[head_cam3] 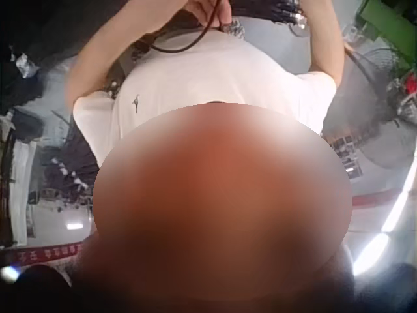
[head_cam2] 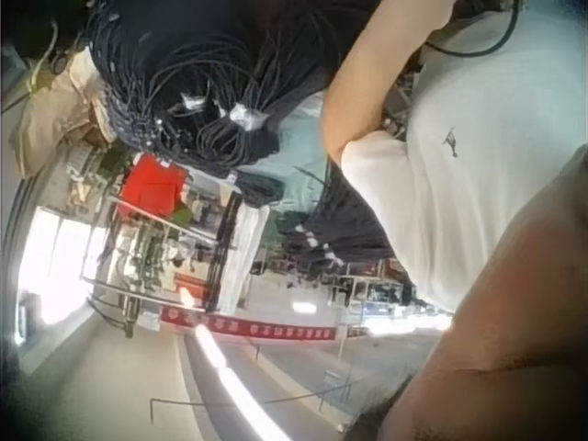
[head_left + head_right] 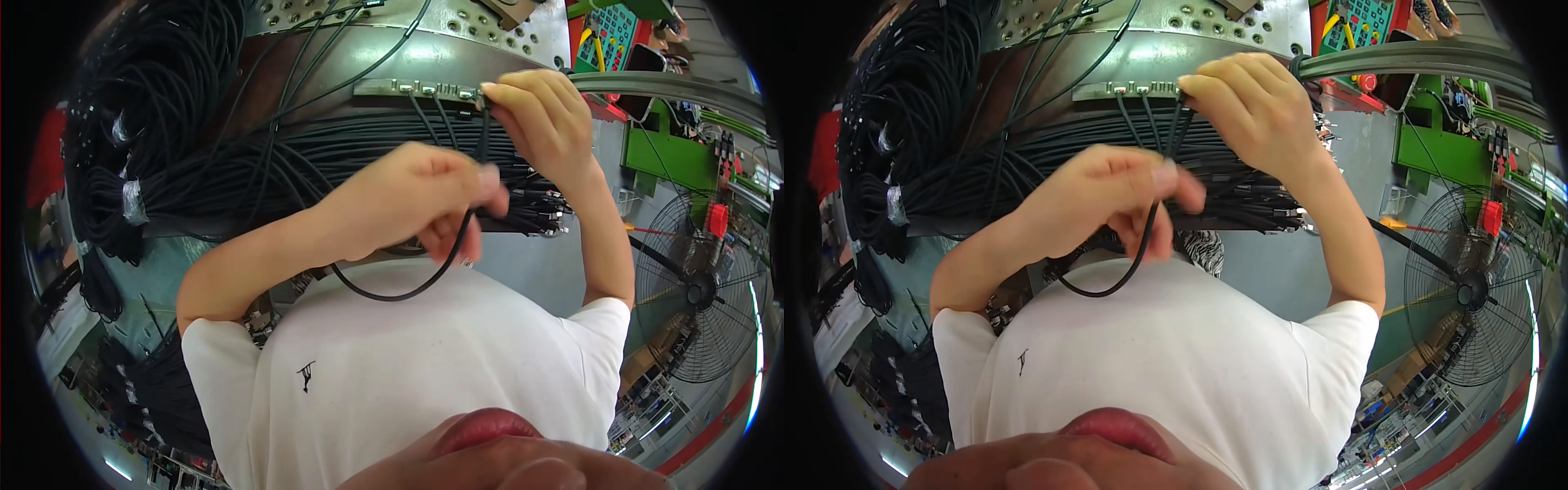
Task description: The person organizes bundles of cables by hand, places cable ends into a mold fixture on the worktable, and operates the machine to process the cables.
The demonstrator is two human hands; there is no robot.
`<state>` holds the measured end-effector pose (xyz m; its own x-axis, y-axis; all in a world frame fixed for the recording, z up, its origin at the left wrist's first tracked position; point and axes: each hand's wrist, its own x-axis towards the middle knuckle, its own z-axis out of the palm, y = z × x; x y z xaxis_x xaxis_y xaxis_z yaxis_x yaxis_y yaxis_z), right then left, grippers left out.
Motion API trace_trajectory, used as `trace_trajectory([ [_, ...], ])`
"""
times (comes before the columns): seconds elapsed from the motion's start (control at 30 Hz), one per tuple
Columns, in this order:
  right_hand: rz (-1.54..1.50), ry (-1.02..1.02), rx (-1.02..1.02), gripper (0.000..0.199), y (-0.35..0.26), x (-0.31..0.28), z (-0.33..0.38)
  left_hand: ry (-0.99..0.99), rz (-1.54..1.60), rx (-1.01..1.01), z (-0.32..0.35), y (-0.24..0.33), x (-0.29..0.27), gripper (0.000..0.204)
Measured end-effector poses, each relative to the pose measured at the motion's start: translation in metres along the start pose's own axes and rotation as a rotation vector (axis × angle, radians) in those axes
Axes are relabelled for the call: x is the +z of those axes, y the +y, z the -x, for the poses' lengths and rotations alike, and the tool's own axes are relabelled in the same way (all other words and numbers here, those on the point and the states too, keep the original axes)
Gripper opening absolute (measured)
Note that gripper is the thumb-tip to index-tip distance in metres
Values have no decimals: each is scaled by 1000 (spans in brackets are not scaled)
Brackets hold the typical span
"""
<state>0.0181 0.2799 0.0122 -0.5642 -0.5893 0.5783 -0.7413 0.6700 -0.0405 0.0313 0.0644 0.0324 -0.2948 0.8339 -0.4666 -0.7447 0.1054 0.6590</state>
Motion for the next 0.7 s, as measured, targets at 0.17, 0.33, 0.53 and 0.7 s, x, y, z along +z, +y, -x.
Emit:
trace_trajectory([
  [0.17, 131, 26, -51, 24, -7, -5, 3, 157, 182, 129, -14, 9, 3, 32],
  [0.33, 146, 57, 51, 19, -2, -5, 14, 80, -96, 88, -7, 4, 3, 29],
  [0.53, -285, -18, 571, 20, 1, 22, 31, 139, -929, 326, 21, -2, -3, 20],
  [0.7, -224, -67, 428, 22, 6, 30, 39, 179, -920, 385, 27, -4, -15, 17],
])
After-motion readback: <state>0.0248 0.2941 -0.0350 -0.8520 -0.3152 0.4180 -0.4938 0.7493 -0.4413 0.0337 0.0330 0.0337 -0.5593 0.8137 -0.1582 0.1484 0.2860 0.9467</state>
